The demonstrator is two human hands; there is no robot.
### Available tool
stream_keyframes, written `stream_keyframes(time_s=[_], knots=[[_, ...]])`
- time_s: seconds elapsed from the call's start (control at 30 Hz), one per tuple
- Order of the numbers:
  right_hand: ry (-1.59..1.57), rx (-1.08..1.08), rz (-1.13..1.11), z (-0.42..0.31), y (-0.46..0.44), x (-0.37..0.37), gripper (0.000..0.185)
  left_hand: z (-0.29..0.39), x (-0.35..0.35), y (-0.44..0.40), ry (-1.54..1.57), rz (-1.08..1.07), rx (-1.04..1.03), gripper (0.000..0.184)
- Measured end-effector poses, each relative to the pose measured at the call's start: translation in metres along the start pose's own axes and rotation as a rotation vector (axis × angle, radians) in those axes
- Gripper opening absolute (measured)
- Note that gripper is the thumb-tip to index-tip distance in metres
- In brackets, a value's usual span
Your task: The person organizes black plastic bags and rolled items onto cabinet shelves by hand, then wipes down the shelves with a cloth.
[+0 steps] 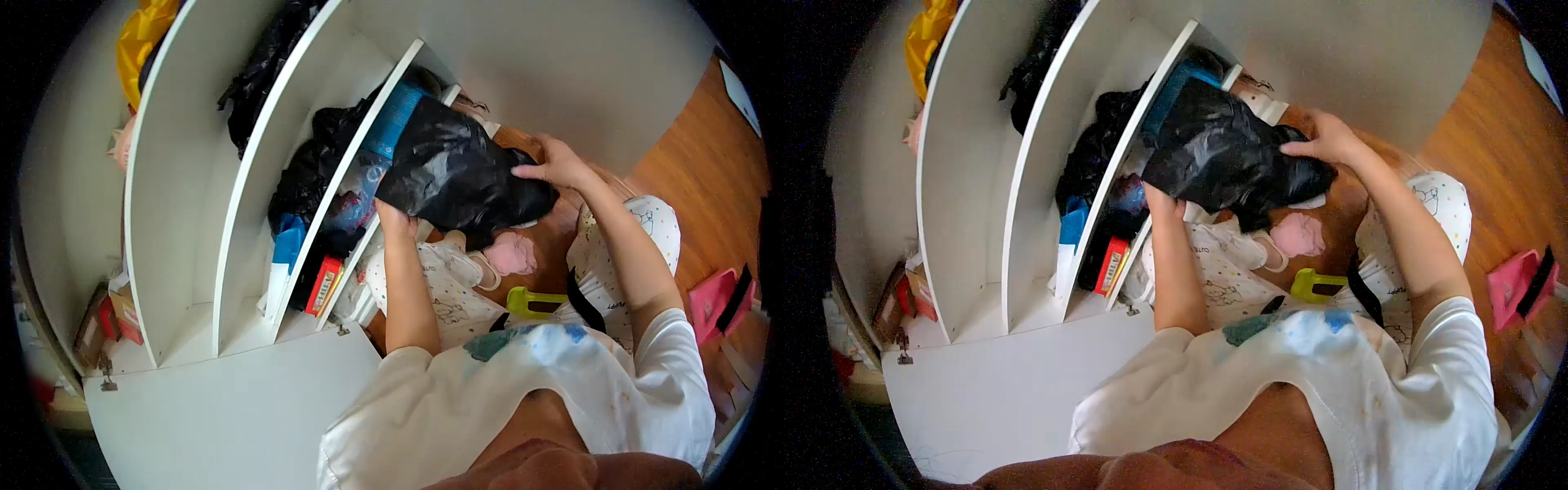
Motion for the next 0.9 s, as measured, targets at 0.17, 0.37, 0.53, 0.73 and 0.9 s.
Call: stream_keyframes(time_s=[0.17,0.37,0.53,0.73,0.9], knots=[[-0.164,-0.139,-0.353,0.001,-0.006,-0.006,0.029,-0.018,0.033,0.011,-0.049,-0.026,-0.025,0.026],[-0.888,-0.203,-0.311,-0.029,0.009,0.045,0.012,-0.023,0.082,0.009,-0.387,0.048,-0.139,0.017],[-1.097,-0.137,-0.257,-0.035,0.013,0.061,0.018,-0.005,0.058,0.016,-1.093,0.054,-0.540,0.036],[-1.150,-0.110,-0.399,-0.047,0.016,0.020,0.015,-0.003,-0.086,0.087,-0.799,-0.367,-0.354,0.067],[-1.240,-0.119,-0.472,-0.072,0.039,-0.005,0.016,-0.032,-0.123,0.100,-0.584,-0.561,-0.428,0.086]])
Point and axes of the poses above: each hand's wrist, its own y-axis away from the middle knuckle, its own x-axis out of the back of the hand, z = x × y, the point moved 5 cm from there along -y, towards the middle knuckle, and after that the axes turned 15 degrees about -x, right-handed, at the moved point
